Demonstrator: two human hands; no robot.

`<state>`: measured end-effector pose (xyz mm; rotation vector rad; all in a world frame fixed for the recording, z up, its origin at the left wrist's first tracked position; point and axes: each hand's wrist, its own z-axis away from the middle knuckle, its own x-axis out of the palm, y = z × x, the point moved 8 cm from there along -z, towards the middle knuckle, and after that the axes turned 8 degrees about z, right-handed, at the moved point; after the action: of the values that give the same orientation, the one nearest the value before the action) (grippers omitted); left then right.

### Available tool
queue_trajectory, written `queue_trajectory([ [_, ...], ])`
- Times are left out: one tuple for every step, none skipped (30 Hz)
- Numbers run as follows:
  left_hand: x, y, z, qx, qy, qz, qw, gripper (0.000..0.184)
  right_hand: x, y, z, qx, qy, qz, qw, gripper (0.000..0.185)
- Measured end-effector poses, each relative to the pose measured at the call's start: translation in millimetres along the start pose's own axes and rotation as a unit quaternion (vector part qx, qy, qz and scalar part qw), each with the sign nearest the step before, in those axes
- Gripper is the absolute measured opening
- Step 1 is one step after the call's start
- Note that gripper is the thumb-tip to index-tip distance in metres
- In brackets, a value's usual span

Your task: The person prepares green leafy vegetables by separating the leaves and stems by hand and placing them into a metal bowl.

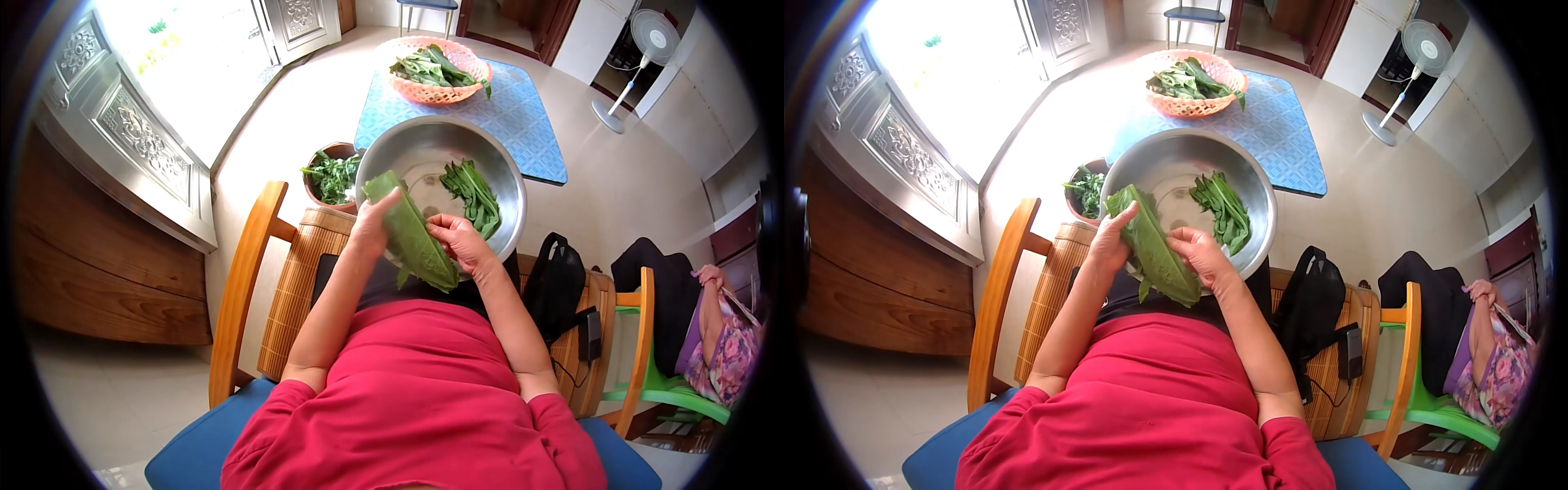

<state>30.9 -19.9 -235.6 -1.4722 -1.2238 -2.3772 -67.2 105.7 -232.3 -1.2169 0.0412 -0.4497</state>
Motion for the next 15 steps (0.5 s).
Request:
queue_trajectory([
  [-0.1, 0.2, 0.6, 0.001, 0.004, -0.009, 1.0, 0.031, 0.5, -1.2, 0.9, -0.006, 0.001, 0.008, 1.0, 0.015],
  [-0.4, 0.3, 1.2, 0.002, 0.008, -0.018, 1.0, 0.031, 0.6, -2.5, 1.5, -0.013, 0.001, 0.016, 1.0, 0.018],
  [-0.3, 0.3, 1.7, 0.002, 0.012, -0.027, 1.0, 0.031, -1.1, -1.9, 0.4, -0.019, 0.006, 0.021, 1.0, 0.018],
  [1.0, 0.6, 2.1, 0.003, 0.012, -0.029, 1.0, 0.031, -3.6, 0.2, -2.0, -0.025, 0.011, 0.027, 0.999, 0.017],
  [2.5, 0.9, 2.8, 0.004, 0.012, -0.031, 0.999, 0.03, -3.0, -2.0, -1.6, -0.031, 0.015, 0.033, 0.999, 0.017],
  [3.3, 0.9, 3.2, 0.004, 0.012, -0.033, 0.999, 0.03, -2.3, -3.7, -0.2, -0.033, 0.022, 0.026, 0.999, 0.017],
  [2.9, 0.5, 3.2, 0.007, 0.016, -0.032, 0.999, 0.029, -0.8, -5.7, 1.6, -0.035, 0.028, 0.018, 0.999, 0.017],
  [2.2, -0.1, 3.0, 0.009, 0.019, -0.03, 0.999, 0.029, 0.4, -8.0, 3.4, -0.037, 0.034, 0.011, 0.999, 0.017],
  [1.1, -0.6, 2.6, 0.012, 0.023, -0.029, 0.999, 0.028, -0.9, -7.1, 3.2, -0.036, 0.038, 0.021, 0.998, 0.017],
  [0.2, -0.9, 1.9, 0.014, 0.018, -0.026, 0.999, 0.028, -2.7, -5.6, 2.6, -0.035, 0.041, 0.03, 0.998, 0.017],
  [-0.6, -0.7, 1.3, 0.016, 0.014, -0.024, 0.999, 0.027, -4.3, -4.7, 2.4, -0.034, 0.045, 0.04, 0.998, 0.017],
  [-0.9, -0.6, 1.0, 0.018, 0.009, -0.022, 1.0, 0.026, -4.5, -4.0, 2.6, -0.03, 0.043, 0.054, 0.997, 0.017],
  [-2.8, -1.0, 0.9, 0.017, 0.021, -0.023, 0.999, 0.026, -4.8, -3.4, 2.9, -0.025, 0.041, 0.068, 0.997, 0.017],
  [-3.5, -1.0, 1.3, 0.017, 0.032, -0.025, 0.999, 0.025, -4.9, -3.1, 3.0, -0.021, 0.038, 0.083, 0.996, 0.018],
  [-4.3, -0.9, 1.6, 0.018, 0.043, -0.026, 0.999, 0.025, -5.6, -3.3, 2.7, -0.028, 0.038, 0.097, 0.994, 0.018],
])
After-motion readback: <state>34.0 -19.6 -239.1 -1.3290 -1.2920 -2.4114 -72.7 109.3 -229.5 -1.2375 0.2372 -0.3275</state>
